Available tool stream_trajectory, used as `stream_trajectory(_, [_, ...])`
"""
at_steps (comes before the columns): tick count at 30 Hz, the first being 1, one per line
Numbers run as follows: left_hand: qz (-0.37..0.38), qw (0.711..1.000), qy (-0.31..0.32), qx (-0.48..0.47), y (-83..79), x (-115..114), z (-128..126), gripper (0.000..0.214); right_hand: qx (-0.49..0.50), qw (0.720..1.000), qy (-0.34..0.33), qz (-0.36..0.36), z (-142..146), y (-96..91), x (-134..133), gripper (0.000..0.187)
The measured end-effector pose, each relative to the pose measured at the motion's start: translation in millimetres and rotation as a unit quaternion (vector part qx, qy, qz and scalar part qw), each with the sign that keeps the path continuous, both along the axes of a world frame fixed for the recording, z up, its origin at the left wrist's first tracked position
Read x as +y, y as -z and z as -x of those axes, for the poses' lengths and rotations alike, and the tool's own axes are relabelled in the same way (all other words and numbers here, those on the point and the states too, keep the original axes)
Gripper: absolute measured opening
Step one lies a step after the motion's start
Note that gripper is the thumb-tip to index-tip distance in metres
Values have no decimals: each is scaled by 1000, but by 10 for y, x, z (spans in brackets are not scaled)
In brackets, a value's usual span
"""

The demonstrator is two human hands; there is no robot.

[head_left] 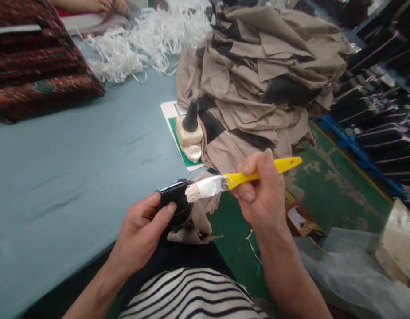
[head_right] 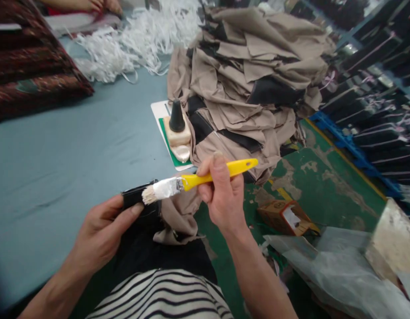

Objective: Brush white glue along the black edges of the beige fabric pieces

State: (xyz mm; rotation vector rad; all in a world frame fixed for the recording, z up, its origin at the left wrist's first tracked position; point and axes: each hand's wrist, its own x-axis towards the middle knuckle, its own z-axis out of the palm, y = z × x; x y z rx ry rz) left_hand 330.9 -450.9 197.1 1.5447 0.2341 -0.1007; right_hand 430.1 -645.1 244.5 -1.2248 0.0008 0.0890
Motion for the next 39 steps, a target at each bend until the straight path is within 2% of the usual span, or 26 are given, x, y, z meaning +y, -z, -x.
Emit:
stream_trajectory(3, [98, 995, -11, 15, -144, 40, -123, 28, 14, 999, 17, -31, 93, -13, 45, 44])
stream_trajectory(8, [173, 983, -40, 47, -366, 41, -249, 30, 25, 998, 14, -59, 157, -4, 183, 50])
stream_trajectory(12, [179, 983, -32, 28, -485, 34, -301, 31, 26, 997, 5, -78, 176, 8, 285, 50])
stream_trajectory(16, [175, 984, -10, 19, -584, 67, -330, 30, -15, 996, 29, -86, 180, 11, 350, 47])
stream_trajectory(22, [181, 978, 91, 38, -675, 175, -350, 32, -101, 989, 64, -85, 190, -65, 381, 38])
stream_trajectory(25, [168, 977, 125, 40, -685, 136, -349, 30, -147, 983, 77, -73, 183, -112, 382, 37])
stream_trajectory(32, [269, 957, 79, 70, -816, -95, -363, 28, -232, 966, 112, -34, 163, -184, 268, 34])
stream_trajectory(36, [280, 954, 67, 82, -893, -87, -361, 26, -268, 956, 121, -12, 205, -241, 123, 34])
stream_trajectory(39, [288, 950, 73, 91, -931, -65, -341, 26, -291, 951, 105, -24, 249, -273, 24, 32])
